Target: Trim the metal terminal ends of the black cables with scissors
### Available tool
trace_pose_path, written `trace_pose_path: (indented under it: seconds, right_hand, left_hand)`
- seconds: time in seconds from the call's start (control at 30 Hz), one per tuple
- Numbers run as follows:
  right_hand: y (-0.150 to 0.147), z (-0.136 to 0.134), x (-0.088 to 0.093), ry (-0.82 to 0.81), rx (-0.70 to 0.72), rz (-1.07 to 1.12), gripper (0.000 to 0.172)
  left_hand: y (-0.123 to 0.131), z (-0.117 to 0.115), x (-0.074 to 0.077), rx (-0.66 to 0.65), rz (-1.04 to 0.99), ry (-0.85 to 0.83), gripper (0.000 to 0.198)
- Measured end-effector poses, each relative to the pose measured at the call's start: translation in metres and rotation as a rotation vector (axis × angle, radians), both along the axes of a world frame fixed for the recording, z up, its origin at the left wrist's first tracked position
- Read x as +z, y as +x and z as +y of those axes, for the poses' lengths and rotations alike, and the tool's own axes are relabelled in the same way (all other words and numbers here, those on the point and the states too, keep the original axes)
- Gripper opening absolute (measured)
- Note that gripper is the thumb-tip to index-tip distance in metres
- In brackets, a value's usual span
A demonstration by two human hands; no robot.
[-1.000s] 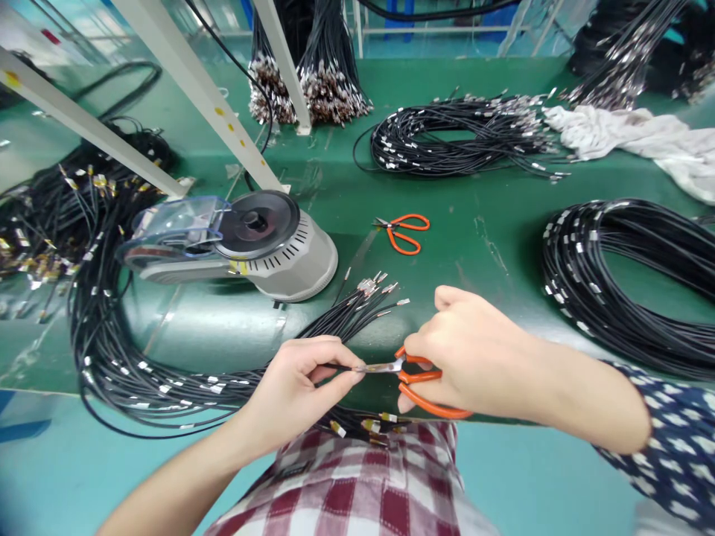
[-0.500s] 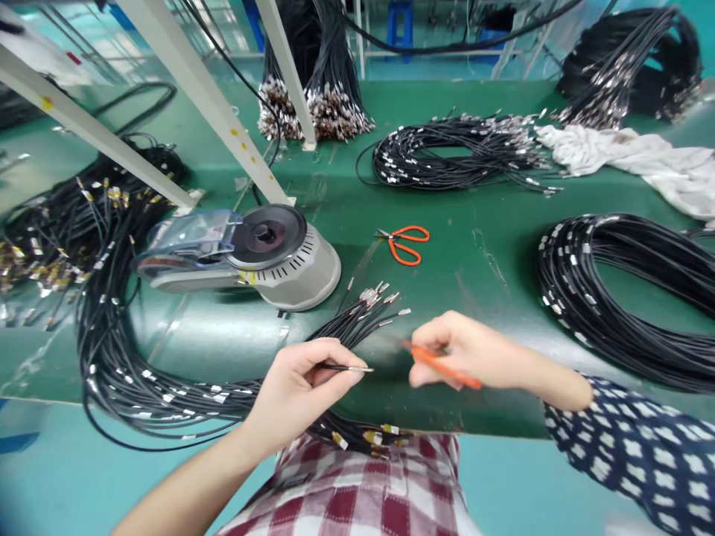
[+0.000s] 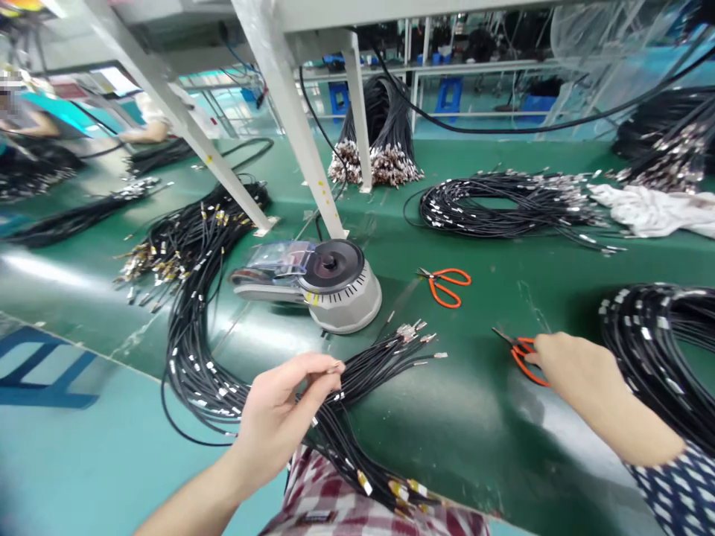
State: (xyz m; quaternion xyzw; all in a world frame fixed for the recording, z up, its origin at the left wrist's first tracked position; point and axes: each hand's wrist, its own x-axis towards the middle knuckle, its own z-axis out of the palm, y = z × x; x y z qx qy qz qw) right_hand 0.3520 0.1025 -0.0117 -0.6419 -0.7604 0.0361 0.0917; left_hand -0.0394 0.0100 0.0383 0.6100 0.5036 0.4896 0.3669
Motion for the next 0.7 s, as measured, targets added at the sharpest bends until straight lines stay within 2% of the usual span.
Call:
trace_pose_path:
  seconds: [0.07, 0.1, 0.17, 0.2, 0.27, 0.33, 0.43, 0.57, 0.7]
  right_hand:
    - [-0.023, 0.004, 0.010, -0.072, 0.021, 0.003, 0.023]
    - [-0.043, 0.005, 0.016, -0.131, 0.039, 0.097, 0.015]
    - [-0.095, 0.004, 0.029, -0.364, 0.153, 0.493, 0.026]
    - [-0.124, 0.003, 0.034, -0.498, 0.195, 0.705, 0.031]
    - [-0.183, 0.003, 0.040, -0.666, 0.213, 1.022, 0.037]
    - [-0.232, 0.007, 0.041, -0.767, 0.179, 1.246, 0.039]
    - [-0.277, 0.020, 0.035, -0.898, 0.081, 1.438, 0.036]
    - [-0.298, 0.028, 0.036, -0.926, 0.065, 1.488, 0.034]
    - [-0.290, 0.010, 0.052, -0.947, 0.122, 1.502, 0.030]
  left_hand:
    - [0.002, -0.010, -0.010, -0.100, -0.309, -0.350, 0.016]
    - [0.005, -0.014, -0.018, -0.166, -0.447, -0.520, 0.021]
    - [0.015, -0.019, -0.038, -0.282, -0.651, -0.734, 0.032]
    - [0.019, -0.021, -0.048, -0.305, -0.733, -0.774, 0.036]
    - [0.026, -0.024, -0.065, -0.243, -0.843, -0.757, 0.038]
    - [0.028, -0.027, -0.074, -0.222, -0.901, -0.722, 0.037]
    - [0.023, -0.032, -0.078, -0.242, -0.934, -0.681, 0.033]
    - [0.020, -0.035, -0.082, -0.265, -0.946, -0.641, 0.031]
    - [0.019, -0.033, -0.084, -0.257, -0.954, -0.632, 0.032]
